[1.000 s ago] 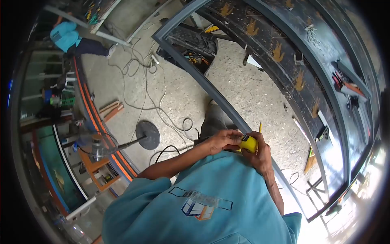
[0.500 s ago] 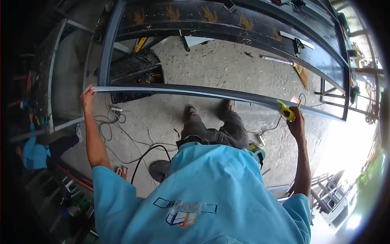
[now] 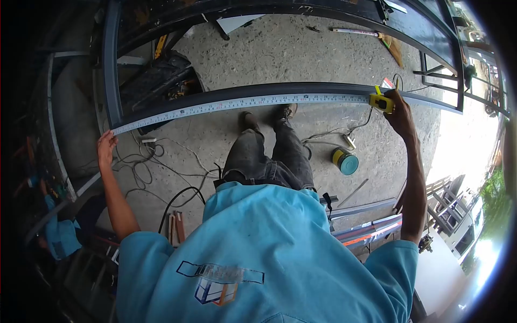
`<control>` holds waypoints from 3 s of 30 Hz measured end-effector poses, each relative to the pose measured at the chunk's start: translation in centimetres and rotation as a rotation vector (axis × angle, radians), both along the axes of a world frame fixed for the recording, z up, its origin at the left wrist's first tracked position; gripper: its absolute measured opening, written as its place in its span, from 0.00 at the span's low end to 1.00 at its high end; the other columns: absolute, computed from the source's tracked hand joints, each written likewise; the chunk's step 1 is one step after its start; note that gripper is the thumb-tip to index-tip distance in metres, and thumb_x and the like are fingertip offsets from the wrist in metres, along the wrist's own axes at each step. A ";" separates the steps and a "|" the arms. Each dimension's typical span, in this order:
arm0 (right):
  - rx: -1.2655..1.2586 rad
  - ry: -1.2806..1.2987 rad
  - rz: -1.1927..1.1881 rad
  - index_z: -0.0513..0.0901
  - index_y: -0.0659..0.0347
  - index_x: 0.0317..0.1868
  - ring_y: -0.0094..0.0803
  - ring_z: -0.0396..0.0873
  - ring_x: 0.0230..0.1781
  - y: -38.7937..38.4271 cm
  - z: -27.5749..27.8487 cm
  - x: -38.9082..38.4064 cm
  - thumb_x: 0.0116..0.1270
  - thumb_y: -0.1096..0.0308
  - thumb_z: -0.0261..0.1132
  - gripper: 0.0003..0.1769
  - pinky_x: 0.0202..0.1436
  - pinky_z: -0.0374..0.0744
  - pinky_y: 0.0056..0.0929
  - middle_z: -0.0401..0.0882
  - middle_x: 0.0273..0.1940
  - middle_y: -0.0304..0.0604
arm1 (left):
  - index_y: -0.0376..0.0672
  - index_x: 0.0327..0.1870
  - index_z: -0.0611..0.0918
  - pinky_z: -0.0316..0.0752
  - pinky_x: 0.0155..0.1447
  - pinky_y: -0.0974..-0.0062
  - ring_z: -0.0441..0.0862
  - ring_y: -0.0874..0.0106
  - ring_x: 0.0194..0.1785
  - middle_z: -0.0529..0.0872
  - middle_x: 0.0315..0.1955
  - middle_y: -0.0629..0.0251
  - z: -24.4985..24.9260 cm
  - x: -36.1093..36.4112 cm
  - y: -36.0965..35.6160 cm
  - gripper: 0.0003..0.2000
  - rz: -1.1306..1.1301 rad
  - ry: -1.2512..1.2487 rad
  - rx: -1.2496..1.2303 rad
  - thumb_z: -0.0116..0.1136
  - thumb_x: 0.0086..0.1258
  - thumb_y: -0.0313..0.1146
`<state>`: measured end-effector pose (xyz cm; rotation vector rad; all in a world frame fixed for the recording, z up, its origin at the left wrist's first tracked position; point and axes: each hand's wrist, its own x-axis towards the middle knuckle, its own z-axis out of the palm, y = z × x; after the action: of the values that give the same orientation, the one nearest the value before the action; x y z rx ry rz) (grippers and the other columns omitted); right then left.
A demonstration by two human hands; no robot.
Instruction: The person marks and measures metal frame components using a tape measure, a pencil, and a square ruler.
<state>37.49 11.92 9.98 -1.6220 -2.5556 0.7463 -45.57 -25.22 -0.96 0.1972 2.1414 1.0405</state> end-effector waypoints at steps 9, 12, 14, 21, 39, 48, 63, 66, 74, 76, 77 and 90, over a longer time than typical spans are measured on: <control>-0.010 -0.026 0.055 0.66 0.59 0.43 0.54 0.80 0.47 1.1 -1.3 -0.6 0.51 0.88 0.63 0.22 0.43 0.81 0.42 0.79 0.42 0.54 | 0.32 0.58 0.71 0.76 0.54 0.71 0.78 0.69 0.48 0.80 0.44 0.60 -3.6 1.4 -1.1 0.19 0.257 -0.048 0.247 0.56 0.67 0.26; -0.050 -0.052 0.072 0.66 0.59 0.42 0.53 0.80 0.47 1.7 -0.9 -0.7 0.51 0.89 0.61 0.22 0.43 0.81 0.41 0.79 0.42 0.55 | 0.32 0.59 0.70 0.72 0.60 0.66 0.76 0.64 0.54 0.78 0.48 0.56 -5.6 3.7 -0.3 0.23 0.537 0.000 0.447 0.61 0.65 0.31; -0.076 -0.061 0.079 0.66 0.59 0.42 0.53 0.80 0.47 1.8 -0.8 -0.7 0.50 0.89 0.61 0.22 0.43 0.81 0.41 0.79 0.41 0.55 | 0.34 0.61 0.69 0.67 0.66 0.63 0.70 0.60 0.61 0.73 0.53 0.52 -0.6 16.1 6.8 0.29 0.720 -0.092 0.465 0.65 0.63 0.39; -0.135 -0.061 0.103 0.67 0.61 0.42 0.55 0.79 0.46 2.9 -0.7 -0.7 0.49 0.88 0.61 0.21 0.44 0.79 0.43 0.78 0.39 0.57 | 0.31 0.43 0.76 0.83 0.42 0.68 0.84 0.63 0.35 0.83 0.32 0.54 2.7 46.3 19.5 0.17 0.297 -0.595 0.417 0.59 0.68 0.40; -0.172 0.001 0.153 0.70 0.62 0.45 0.53 0.78 0.42 0.7 -0.2 -6.8 0.49 0.81 0.67 0.22 0.42 0.77 0.41 0.77 0.40 0.54 | 0.35 0.53 0.71 0.79 0.35 0.80 0.82 0.73 0.32 0.83 0.33 0.62 0.9 6.4 3.5 0.25 0.256 0.021 0.094 0.69 0.60 0.36; -0.080 -0.022 -0.009 0.69 0.60 0.45 0.52 0.80 0.46 1.2 -0.4 0.8 0.52 0.83 0.65 0.21 0.42 0.80 0.41 0.78 0.42 0.54 | 0.41 0.46 0.76 0.68 0.29 0.83 0.75 0.78 0.29 0.80 0.33 0.68 -3.0 4.5 0.5 0.13 0.334 -0.033 0.255 0.54 0.72 0.42; -0.163 -0.063 -0.021 0.70 0.58 0.46 0.49 0.81 0.45 3.0 -0.7 1.2 0.50 0.84 0.64 0.23 0.42 0.80 0.39 0.80 0.41 0.53 | 0.45 0.45 0.78 0.68 0.30 0.84 0.76 0.79 0.30 0.80 0.30 0.73 -3.1 3.5 -0.2 0.13 0.443 -0.045 0.224 0.60 0.68 0.43; -0.204 -0.085 -0.008 0.70 0.58 0.45 0.49 0.81 0.44 3.5 -0.6 1.0 0.50 0.84 0.64 0.23 0.42 0.80 0.40 0.80 0.40 0.53 | 0.45 0.47 0.77 0.69 0.31 0.84 0.76 0.79 0.30 0.79 0.30 0.73 -3.4 3.3 -0.3 0.13 0.464 -0.077 0.297 0.60 0.68 0.42; -0.067 -0.035 0.026 0.70 0.60 0.48 0.53 0.80 0.46 1.6 -0.5 -0.6 0.53 0.84 0.64 0.22 0.45 0.81 0.38 0.76 0.45 0.53 | 0.43 0.42 0.80 0.69 0.28 0.86 0.77 0.80 0.28 0.81 0.30 0.71 -2.8 3.6 2.3 0.15 0.482 0.196 0.197 0.67 0.63 0.41; -0.047 -0.019 -0.007 0.70 0.59 0.48 0.52 0.79 0.47 1.0 -1.0 -1.1 0.54 0.84 0.64 0.22 0.44 0.81 0.39 0.75 0.45 0.52 | 0.42 0.41 0.80 0.68 0.27 0.86 0.77 0.80 0.28 0.81 0.30 0.71 -2.9 3.5 2.3 0.15 0.452 0.239 0.152 0.68 0.62 0.42; 0.004 -0.004 -0.031 0.70 0.59 0.48 0.52 0.79 0.47 0.7 -1.5 -1.2 0.54 0.84 0.64 0.22 0.44 0.80 0.40 0.75 0.45 0.52 | 0.42 0.42 0.80 0.68 0.28 0.85 0.76 0.80 0.28 0.81 0.30 0.71 -3.2 3.5 2.0 0.15 0.466 0.207 0.198 0.67 0.63 0.42; 0.213 -0.021 -0.143 0.72 0.61 0.36 0.38 0.72 0.35 -4.2 -3.4 -6.5 0.53 0.55 0.74 0.23 0.37 0.75 0.38 0.73 0.31 0.45 | 0.44 0.44 0.78 0.71 0.39 0.80 0.75 0.79 0.37 0.81 0.34 0.71 -2.7 4.0 0.9 0.09 0.425 -0.075 0.439 0.61 0.68 0.36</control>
<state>31.04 7.69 6.59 -1.7263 -2.4035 0.4321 -41.58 -24.28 -3.62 -0.0991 1.9023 1.7314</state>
